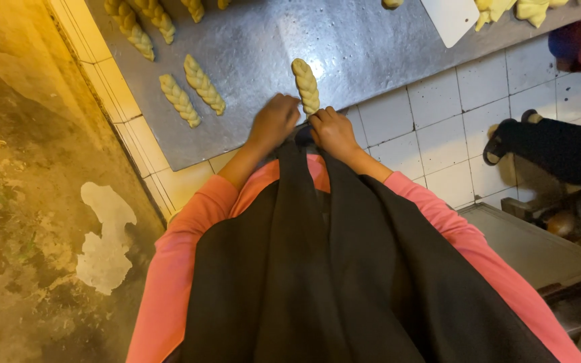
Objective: Braiding strips of dough into decorative shapes on a workbench in a bakery.
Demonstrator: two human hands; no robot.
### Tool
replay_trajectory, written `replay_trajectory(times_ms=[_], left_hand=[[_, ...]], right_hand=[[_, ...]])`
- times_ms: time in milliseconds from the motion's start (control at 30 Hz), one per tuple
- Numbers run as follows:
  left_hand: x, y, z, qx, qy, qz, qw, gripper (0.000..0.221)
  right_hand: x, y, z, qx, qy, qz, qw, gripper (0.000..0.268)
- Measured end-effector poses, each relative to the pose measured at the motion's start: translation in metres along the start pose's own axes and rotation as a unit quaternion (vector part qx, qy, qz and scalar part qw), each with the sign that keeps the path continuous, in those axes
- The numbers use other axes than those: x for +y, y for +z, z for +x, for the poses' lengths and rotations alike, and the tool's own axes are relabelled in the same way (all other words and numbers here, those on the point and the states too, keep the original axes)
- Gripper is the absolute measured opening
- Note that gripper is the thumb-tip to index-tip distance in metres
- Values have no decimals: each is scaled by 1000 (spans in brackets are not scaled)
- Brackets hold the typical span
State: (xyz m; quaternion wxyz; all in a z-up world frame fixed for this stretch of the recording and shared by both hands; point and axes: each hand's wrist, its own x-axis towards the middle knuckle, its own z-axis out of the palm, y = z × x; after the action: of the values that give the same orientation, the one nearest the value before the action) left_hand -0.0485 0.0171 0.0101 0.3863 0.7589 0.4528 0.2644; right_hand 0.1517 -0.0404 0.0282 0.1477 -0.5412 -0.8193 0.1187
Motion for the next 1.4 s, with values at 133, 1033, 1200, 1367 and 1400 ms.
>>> replay_trajectory(times_ms=[133,1033,1200,1367,1400], left_hand=[[-29,3,46,114,32,8,993,29],[-69,-107,99,-12,-72,-186,980,17],[-118,-153,88,27,-31,-30,999,16],[-127,-155,69,85,-101,-60,989,23],[-134,-150,69,106,-55,-45,992,24]], right_hand=[[-2,-10,1,-4,-20,-20,1000,24],[1,49,75,-6,289,448,846,34],[-42,51,131,-24,231,518,823,33],[-64,75,143,-33,223,478,849,35],[-65,82,144,-37,241,457,856,36]])
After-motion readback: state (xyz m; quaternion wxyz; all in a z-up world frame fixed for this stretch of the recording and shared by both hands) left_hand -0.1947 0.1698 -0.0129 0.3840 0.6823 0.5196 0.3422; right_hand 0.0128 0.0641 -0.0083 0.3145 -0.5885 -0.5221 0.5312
